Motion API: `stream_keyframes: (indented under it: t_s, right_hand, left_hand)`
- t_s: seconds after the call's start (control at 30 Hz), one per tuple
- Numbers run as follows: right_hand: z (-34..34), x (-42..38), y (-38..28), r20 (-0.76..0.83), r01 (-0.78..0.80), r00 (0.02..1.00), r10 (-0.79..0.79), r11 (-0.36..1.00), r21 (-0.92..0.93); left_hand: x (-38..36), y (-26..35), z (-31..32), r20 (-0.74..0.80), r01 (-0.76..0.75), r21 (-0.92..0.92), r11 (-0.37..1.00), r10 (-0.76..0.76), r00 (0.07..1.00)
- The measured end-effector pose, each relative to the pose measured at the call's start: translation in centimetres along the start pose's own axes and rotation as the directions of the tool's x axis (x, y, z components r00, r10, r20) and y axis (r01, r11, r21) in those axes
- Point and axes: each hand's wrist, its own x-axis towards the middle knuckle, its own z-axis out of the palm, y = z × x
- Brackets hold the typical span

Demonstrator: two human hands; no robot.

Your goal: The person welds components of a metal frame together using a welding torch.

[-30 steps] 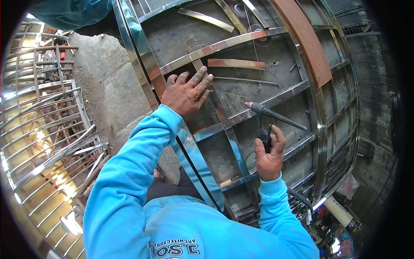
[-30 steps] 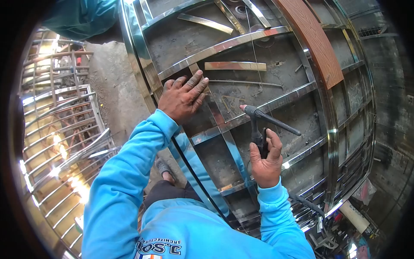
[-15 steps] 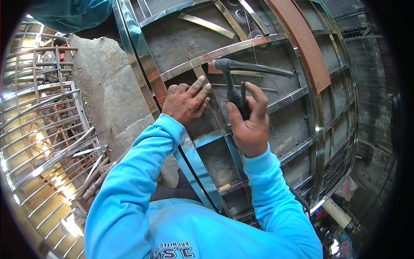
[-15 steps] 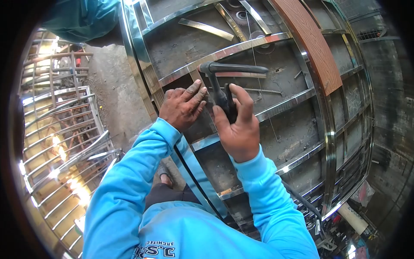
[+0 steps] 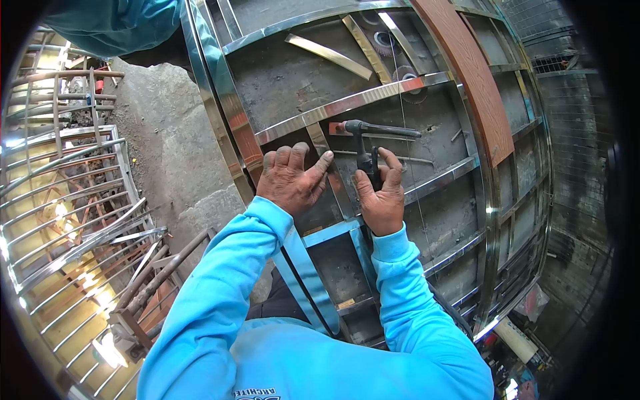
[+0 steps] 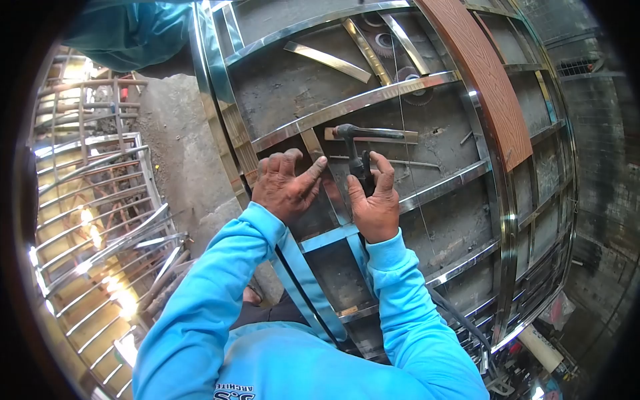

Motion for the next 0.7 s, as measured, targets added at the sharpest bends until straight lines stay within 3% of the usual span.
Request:
stream_keyframes:
  t_s: [0.27,0.47,0.57,0.67,0.7]
  right_hand:
    - [-0.6,0.4,0.1,0.026,-0.153,0.988,0.151,0.984,0.092]
    - [-2.3,1.5,-0.9,0.157,-0.382,0.924,0.349,0.865,0.324]
    - [-3.3,1.6,-0.9,0.166,-0.399,0.916,0.366,0.88,0.259]
    - [-4.4,1.3,-0.2,0.074,-0.272,0.959,0.273,0.962,-0.021]
    - [-4.7,1.3,-0.3,0.051,-0.268,0.962,0.268,0.963,-0.007]
  left_hand:
    - [0.4,-0.4,0.4,0.017,-0.031,-0.017,0.999,0.032,0.999]
    - [0.6,-0.5,-0.2,0.06,-0.035,-0.008,0.999,0.035,0.998]
    - [0.6,-0.6,-0.1,0.051,-0.04,-0.02,0.999,0.041,0.998]
    - [0.5,-0.6,-0.1,0.052,-0.039,-0.015,0.999,0.04,0.998]
    - [0.5,-0.7,-0.2,0.069,-0.034,-0.02,0.999,0.035,0.997]
